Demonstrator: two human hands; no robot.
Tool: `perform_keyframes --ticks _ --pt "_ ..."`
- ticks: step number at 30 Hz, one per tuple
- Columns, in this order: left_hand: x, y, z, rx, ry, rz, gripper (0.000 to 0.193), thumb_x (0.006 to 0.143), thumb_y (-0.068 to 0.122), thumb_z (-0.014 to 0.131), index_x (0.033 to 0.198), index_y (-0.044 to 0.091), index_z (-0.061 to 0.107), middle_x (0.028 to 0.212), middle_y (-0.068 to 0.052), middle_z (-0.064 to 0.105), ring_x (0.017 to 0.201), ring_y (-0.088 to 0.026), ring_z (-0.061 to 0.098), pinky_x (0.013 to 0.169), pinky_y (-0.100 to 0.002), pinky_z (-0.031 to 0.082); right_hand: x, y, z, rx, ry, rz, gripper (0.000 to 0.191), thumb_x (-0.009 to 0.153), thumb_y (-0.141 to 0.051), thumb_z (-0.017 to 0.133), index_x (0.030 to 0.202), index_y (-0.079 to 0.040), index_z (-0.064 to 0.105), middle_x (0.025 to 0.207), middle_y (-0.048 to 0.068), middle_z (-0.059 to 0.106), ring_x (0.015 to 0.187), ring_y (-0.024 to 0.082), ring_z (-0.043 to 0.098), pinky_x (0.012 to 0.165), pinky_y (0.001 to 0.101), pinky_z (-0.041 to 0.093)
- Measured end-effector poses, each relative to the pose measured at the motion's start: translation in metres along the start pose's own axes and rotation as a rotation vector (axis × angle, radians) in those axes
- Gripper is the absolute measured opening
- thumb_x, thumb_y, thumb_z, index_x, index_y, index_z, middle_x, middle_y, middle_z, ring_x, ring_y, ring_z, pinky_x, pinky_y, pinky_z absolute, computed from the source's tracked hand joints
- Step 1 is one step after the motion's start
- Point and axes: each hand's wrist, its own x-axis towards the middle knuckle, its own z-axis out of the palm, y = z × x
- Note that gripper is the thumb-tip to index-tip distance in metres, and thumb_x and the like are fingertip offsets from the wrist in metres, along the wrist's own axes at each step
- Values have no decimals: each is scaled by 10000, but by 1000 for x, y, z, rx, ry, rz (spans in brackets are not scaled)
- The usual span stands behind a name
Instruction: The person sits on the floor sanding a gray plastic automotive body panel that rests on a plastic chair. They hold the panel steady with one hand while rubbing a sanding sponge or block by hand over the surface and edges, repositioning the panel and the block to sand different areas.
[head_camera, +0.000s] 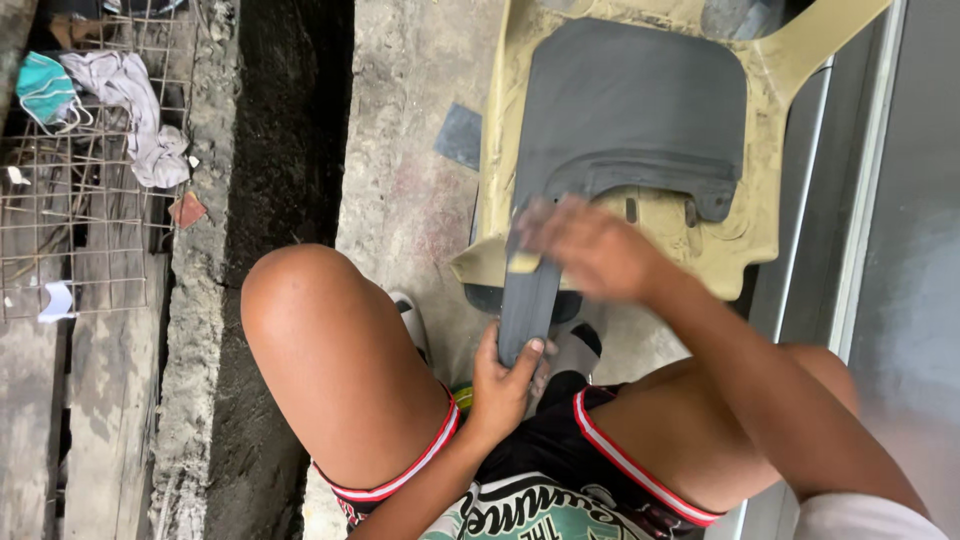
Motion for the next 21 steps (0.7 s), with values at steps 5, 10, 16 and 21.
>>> perform_keyframes --ticks 5,10,16,21 --pt "-3 3 3 40 10 27 226 1001 137 645 1108 19 484 894 -95 708 596 -97 589 495 -252 487 19 72 -17 -39 402 598 470 934 58 532 1372 -58 660 1344 234 678 1219 420 629 1088 484 511" --pt "-2 2 -1 2 -10 13 227 999 123 645 1120 20 483 842 -91 669 572 -109 578 481 -255 468 22 -25 12 -138 300 403 501 843 111 586 1328 3 646 1340 235 663 1289 424 609 1098 512 474" --pt "-1 0 -8 73 -63 107 349 923 -19 607 1246 11 478 867 -63 634 654 -107 616 534 -254 506 -22 -98 15 64 -180 -39 494 832 -97 659 1325 -76 648 1477 88 601 1407 281 530 1179 492 389" --pt "-2 1 -10 50 -87 61 331 920 -10 600 1216 -1 452 970 -88 685 663 -122 608 550 -260 502 -21 -11 10 -201 -39 133 542 819 53 604 1325 -127 671 1463 50 604 1432 254 508 1267 556 267"
